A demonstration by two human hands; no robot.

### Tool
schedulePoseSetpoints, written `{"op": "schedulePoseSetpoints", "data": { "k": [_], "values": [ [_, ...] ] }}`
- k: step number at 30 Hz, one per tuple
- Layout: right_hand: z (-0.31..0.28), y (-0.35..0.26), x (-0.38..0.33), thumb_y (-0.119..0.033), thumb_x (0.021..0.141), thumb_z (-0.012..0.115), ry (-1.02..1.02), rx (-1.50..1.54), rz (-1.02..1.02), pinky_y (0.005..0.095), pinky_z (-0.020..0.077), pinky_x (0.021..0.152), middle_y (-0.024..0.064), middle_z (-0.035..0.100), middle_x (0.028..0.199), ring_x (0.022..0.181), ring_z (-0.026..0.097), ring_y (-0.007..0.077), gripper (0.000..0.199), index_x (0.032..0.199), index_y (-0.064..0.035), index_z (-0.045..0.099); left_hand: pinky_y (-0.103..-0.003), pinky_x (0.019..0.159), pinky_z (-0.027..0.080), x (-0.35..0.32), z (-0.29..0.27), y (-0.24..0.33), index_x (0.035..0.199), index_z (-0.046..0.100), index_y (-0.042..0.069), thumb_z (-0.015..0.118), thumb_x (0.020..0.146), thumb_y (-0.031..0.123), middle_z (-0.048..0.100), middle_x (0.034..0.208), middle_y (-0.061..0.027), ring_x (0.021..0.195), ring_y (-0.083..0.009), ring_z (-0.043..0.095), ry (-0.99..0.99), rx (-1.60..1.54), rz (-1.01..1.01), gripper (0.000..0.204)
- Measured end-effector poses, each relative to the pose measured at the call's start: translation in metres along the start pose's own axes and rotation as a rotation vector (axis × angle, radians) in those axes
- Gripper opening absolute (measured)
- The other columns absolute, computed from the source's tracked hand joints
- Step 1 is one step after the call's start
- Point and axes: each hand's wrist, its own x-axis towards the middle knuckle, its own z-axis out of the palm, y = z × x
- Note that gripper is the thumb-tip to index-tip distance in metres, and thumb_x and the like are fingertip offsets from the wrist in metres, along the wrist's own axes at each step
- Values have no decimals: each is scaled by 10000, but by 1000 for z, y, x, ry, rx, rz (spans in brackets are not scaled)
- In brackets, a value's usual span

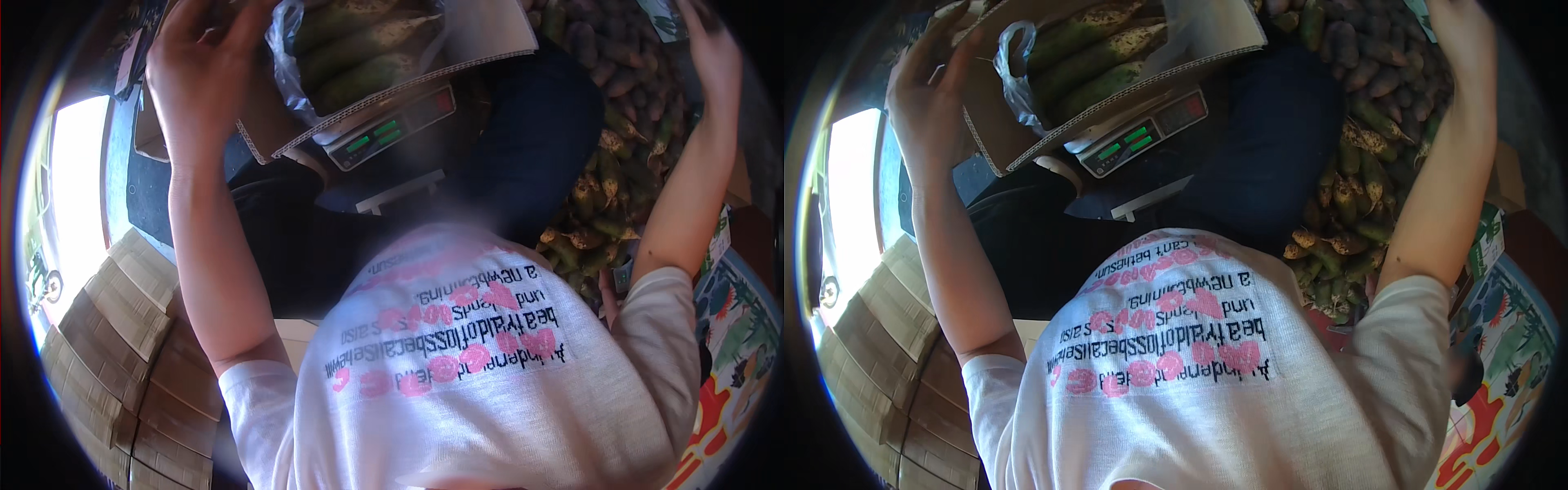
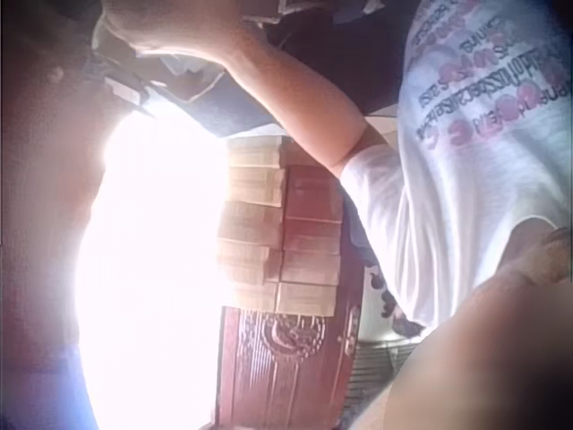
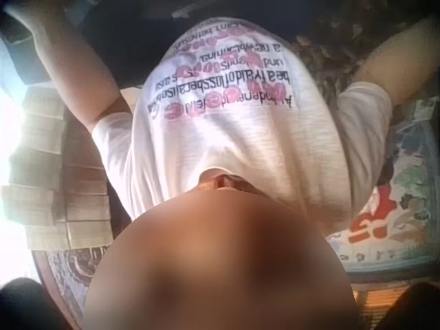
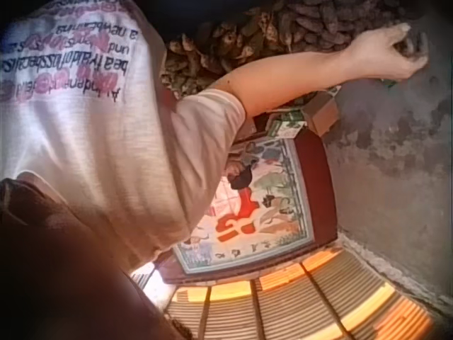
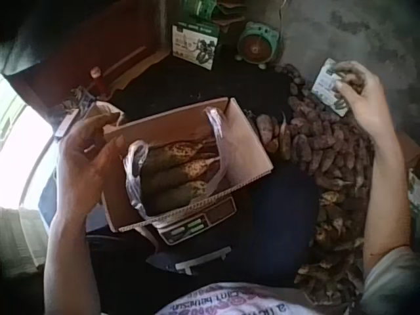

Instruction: The recorder packs radishes or similar root vegetables into plastic bags and then into cardboard boxes for shipping.

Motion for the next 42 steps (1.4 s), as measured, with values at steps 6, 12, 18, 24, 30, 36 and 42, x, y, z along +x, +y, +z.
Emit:
{"op": "schedulePoseSetpoints", "data": {
  "k": [6,12,18,24,30,36,42],
  "values": [
    [56,132,-233,-290,891,697,-154,-76,446,407,508,864,191,710,1034,994,683,349,394,1180,-28,644,-333,926,527,-7,1,-27,1206,720,195,710,890,197,681,1128,-90,1024,-171,671,101,249,-10,317],
    [158,180,-524,-153,850,706,-541,70,733,371,542,824,204,720,995,937,709,296,291,1091,8,675,-310,715,544,-10,36,-26,1183,732,185,737,865,215,720,908,-55,794,-168,701,234,387,240,320],
    [200,140,-638,-297,797,695,-993,-27,558,492,545,807,221,707,993,965,687,391,368,1068,-48,682,-280,932,524,-10,44,-35,1224,684,41,728,889,136,720,1164,-84,1038,-152,686,180,158,94,351],
    [190,108,-607,-320,826,639,-935,132,902,507,538,823,216,691,1067,999,669,402,373,1088,-58,680,-297,937,534,-23,59,17,1105,722,-18,731,896,163,720,1151,-108,1066,-197,687,239,150,-132,277],
    [188,130,-591,-367,896,612,-661,263,1035,538,508,879,239,676,1098,1043,637,432,385,1102,-47,668,-280,796,553,-28,74,62,1048,727,-28,744,898,309,748,964,-129,911,-167,718,308,168,-309,369],
    [203,166,-563,-272,924,599,-546,171,1320,556,500,879,269,655,1116,1041,620,476,409,1252,-32,548,-259,680,522,-30,73,48,1068,726,-1,609,989,329,712,829,-85,687,-126,637,295,243,-236,359],
    [184,180,-458,-35,828,637,-286,50,784,472,460,974,194,452,1397,1262,470,380,570,1366,-54,448,-251,681,556,-38,75,56,1406,520,43,538,1025,197,713,1018,-157,792,-167,695,190,105,-65,411]
  ]
}}
